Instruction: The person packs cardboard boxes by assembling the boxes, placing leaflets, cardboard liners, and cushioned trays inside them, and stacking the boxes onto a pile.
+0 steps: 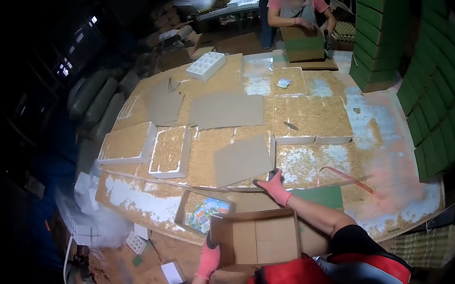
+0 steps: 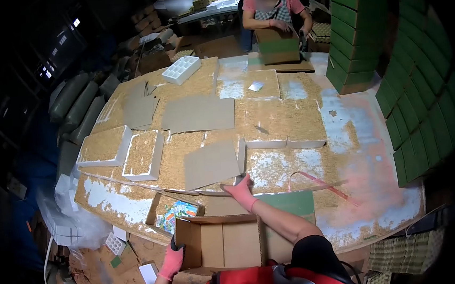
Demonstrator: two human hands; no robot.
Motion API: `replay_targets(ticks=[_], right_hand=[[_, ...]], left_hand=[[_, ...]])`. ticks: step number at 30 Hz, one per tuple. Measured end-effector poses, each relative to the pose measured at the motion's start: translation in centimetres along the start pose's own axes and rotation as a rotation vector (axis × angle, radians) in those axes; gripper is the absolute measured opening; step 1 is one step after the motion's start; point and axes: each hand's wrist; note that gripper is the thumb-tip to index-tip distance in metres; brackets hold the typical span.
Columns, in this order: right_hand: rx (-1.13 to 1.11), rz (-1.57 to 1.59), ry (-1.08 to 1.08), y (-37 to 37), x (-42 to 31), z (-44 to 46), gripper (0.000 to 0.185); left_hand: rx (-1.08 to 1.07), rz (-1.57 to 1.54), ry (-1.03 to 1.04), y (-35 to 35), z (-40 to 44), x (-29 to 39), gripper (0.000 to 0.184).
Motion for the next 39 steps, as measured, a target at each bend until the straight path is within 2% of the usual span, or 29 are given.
replay_targets(ticks=[3, 4, 5, 6, 9, 11, 12, 14, 15, 17, 19, 20, 21, 23, 24, 25, 26, 27, 28, 29, 31, 32, 34, 36, 38, 39], right_hand=[[-0.026, 0.174, -0.013, -2.1, -1.0, 0.8, 0.079], [-0.030, 0.222, -0.113, -3.6, -2.2, 0.9, 0.063], [-0.136, 0.491, -0.106, -5.5, -3.4, 0.4, 0.061], [-0.267, 0.550, 0.026, -8.4, -5.0, -1.0, 0.062], [-0.394, 0.529, 0.006, -15.7, -8.7, -5.1, 0.065], [-0.460, 0.467, -0.005, -20.6, -13.2, -9.7, 0.066], [-0.475, 0.351, -0.001, -22.7, -13.9, -10.8, 0.064], [-0.514, 0.209, -0.003, -25.7, -15.0, -13.8, 0.060], [-0.522, 0.028, -0.030, -27.3, -15.3, -15.3, 0.057], [-0.623, -0.120, -0.165, -30.2, -11.2, -13.9, 0.050], [-0.787, -0.418, -0.441, -30.7, -10.7, -13.4, 0.041], [-0.846, -0.541, -0.597, -31.0, -10.5, -13.2, 0.039], [-0.899, -0.607, -0.663, -30.5, -10.5, -12.5, 0.039], [-0.937, -0.655, -0.490, -28.3, -11.8, -10.7, 0.041], [-0.915, -0.681, -0.357, -26.9, -12.7, -10.5, 0.043], [-0.781, -0.806, -0.163, -24.8, -14.1, -11.4, 0.044], [-0.755, -0.822, -0.157, -23.3, -15.5, -13.5, 0.041], [-0.721, -0.841, -0.156, -22.7, -16.4, -14.8, 0.037], [-0.497, -0.937, -0.606, -21.1, -9.9, -12.9, 0.027], [-0.384, -1.224, -0.926, -20.2, -9.6, -14.7, 0.016], [0.020, -1.343, -1.526, -19.0, -8.6, -14.7, 0.010], [-0.110, -1.389, -1.280, -19.0, -9.0, -14.6, 0.011], [0.060, -1.216, -0.888, -19.8, -9.8, -9.3, 0.024], [0.406, -1.256, -0.873, -22.0, -7.9, 0.1, 0.036], [0.563, -1.441, -0.801, -23.5, -5.1, 8.6, 0.037], [0.643, -1.418, -0.843, -23.9, -2.2, 13.9, 0.035]], left_hand=[[-0.031, 0.021, -0.045, -0.5, -0.6, 1.9, 0.051], [-0.045, 0.034, -0.068, -0.8, -0.7, 2.2, 0.052], [-0.042, 0.052, -0.032, -0.8, -0.9, 2.1, 0.052], [-0.041, 0.067, 0.009, -0.8, -0.9, 2.0, 0.051], [-0.058, -0.004, 0.124, -0.1, 1.4, 0.2, 0.048], [-0.106, 0.012, 0.150, 0.7, 3.5, 0.3, 0.049], [-0.158, -0.093, 0.112, 1.5, 3.6, 3.2, 0.045], [-0.244, -0.205, 0.072, 3.7, 7.5, 2.2, 0.039], [-0.289, -0.300, 0.026, 4.6, 8.8, 2.3, 0.040], [-0.388, -0.378, -0.050, 4.7, 6.8, 8.4, 0.044], [-0.522, -0.409, -0.106, 5.5, 7.5, 7.9, 0.050], [-0.526, -0.403, -0.110, 5.9, 7.2, 7.7, 0.052], [-0.531, -0.393, -0.118, 6.2, 6.9, 7.5, 0.054], [-0.537, -0.256, 0.059, 5.8, 5.0, 9.5, 0.058], [-0.461, -0.214, 0.053, 6.5, 5.5, 7.8, 0.047], [-0.452, -0.186, 0.044, 6.2, 6.1, 6.9, 0.042], [-0.442, -0.159, 0.034, 5.9, 6.6, 6.1, 0.038], [-0.424, -0.148, 0.064, 4.9, 5.5, 8.5, 0.038], [-0.393, -0.030, 0.123, 4.4, 4.7, 9.9, 0.039], [-0.335, -0.013, 0.268, 4.9, 6.0, 7.1, 0.042], [-0.203, 0.184, 0.325, 5.6, 6.9, 5.1, 0.042], [-0.273, 0.355, 0.241, 6.3, 6.8, 5.5, 0.047], [-0.253, 0.340, 0.141, 6.7, 6.9, 6.4, 0.049], [-0.301, 0.265, 0.091, 6.6, 7.5, 6.1, 0.050], [-0.288, 0.187, 0.075, 6.9, 8.4, 4.0, 0.052], [-0.212, 0.225, 0.066, 7.2, 9.2, 1.4, 0.055]])
Point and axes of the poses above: each hand's wrist, its own z-axis towards the middle knuckle, its own y-axis out of the palm, x = y × z
